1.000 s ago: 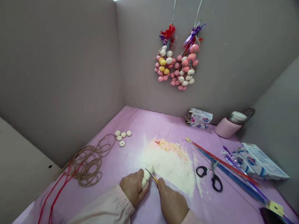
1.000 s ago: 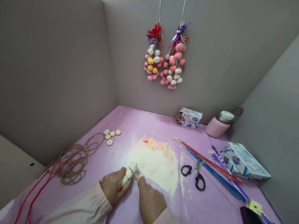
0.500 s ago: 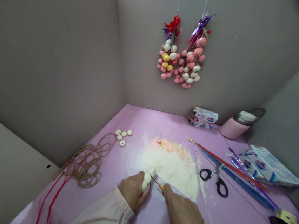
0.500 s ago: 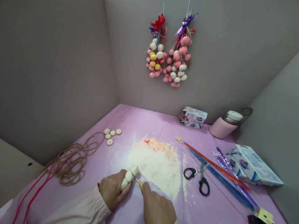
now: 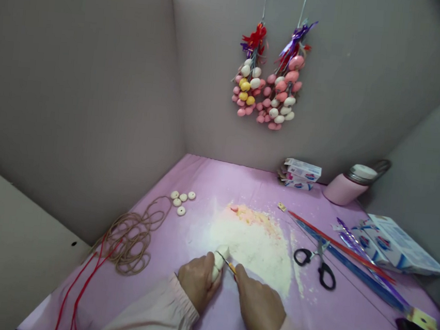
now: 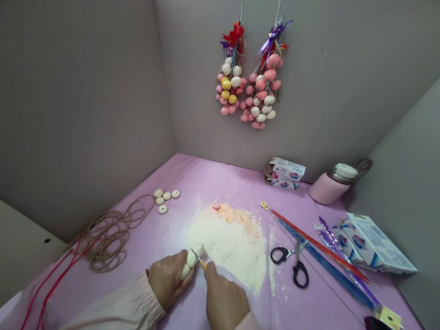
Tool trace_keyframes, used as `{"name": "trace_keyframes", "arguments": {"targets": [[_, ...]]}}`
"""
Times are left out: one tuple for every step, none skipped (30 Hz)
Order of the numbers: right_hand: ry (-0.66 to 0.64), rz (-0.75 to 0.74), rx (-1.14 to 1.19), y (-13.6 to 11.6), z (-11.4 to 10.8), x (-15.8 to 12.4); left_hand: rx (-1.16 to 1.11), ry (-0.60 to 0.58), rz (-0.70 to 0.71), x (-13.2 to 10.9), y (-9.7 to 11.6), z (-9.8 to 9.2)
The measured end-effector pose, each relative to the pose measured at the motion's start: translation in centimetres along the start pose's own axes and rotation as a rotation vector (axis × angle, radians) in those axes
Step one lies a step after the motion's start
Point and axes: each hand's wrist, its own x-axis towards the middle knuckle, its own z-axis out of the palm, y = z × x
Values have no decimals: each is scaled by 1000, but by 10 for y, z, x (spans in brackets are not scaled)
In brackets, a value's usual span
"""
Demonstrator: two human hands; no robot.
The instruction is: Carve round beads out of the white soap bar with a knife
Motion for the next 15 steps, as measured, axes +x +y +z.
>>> {"name": "trace_keyframes", "arguments": {"targets": [[7, 4, 13, 0, 2, -1, 0, -13, -10, 0, 1, -2], [11, 8, 21, 0, 3, -2, -1, -31, -22, 0, 2, -3], [12, 12, 26, 1, 4, -4, -3, -52, -31, 0, 2, -6], [12, 15, 26, 1, 3, -5, -4, -72, -41, 0, 3, -8], [10, 20, 24, 2, 3, -7, -7, -91, -48, 0, 4, -10], [4, 25, 24, 2, 1, -9, -9, -102, -54, 0, 4, -11], [-8, 30, 26, 3, 0, -10, -12, -107, -56, 0, 4, -13], [-25, 36, 31, 3, -2, -12, -17, -109, -55, 0, 4, -13], [-45, 41, 38, 4, -4, -13, -23, -108, -55, 0, 4, -13], [-66, 47, 45, 4, -6, -13, -28, -107, -52, 0, 3, -13], [-86, 52, 49, 5, -8, -14, -31, -107, -48, 0, 3, -12], [-102, 53, 47, 5, -10, -14, -33, -107, -45, 0, 2, -10], [-116, 55, 39, 5, -12, -14, -34, -107, -43, 0, 1, -9], [-128, 56, 27, 5, -14, -14, -34, -105, -42, 0, 0, -7], [-140, 57, 16, 5, -16, -13, -37, -102, -40, 0, -1, -6]]}}
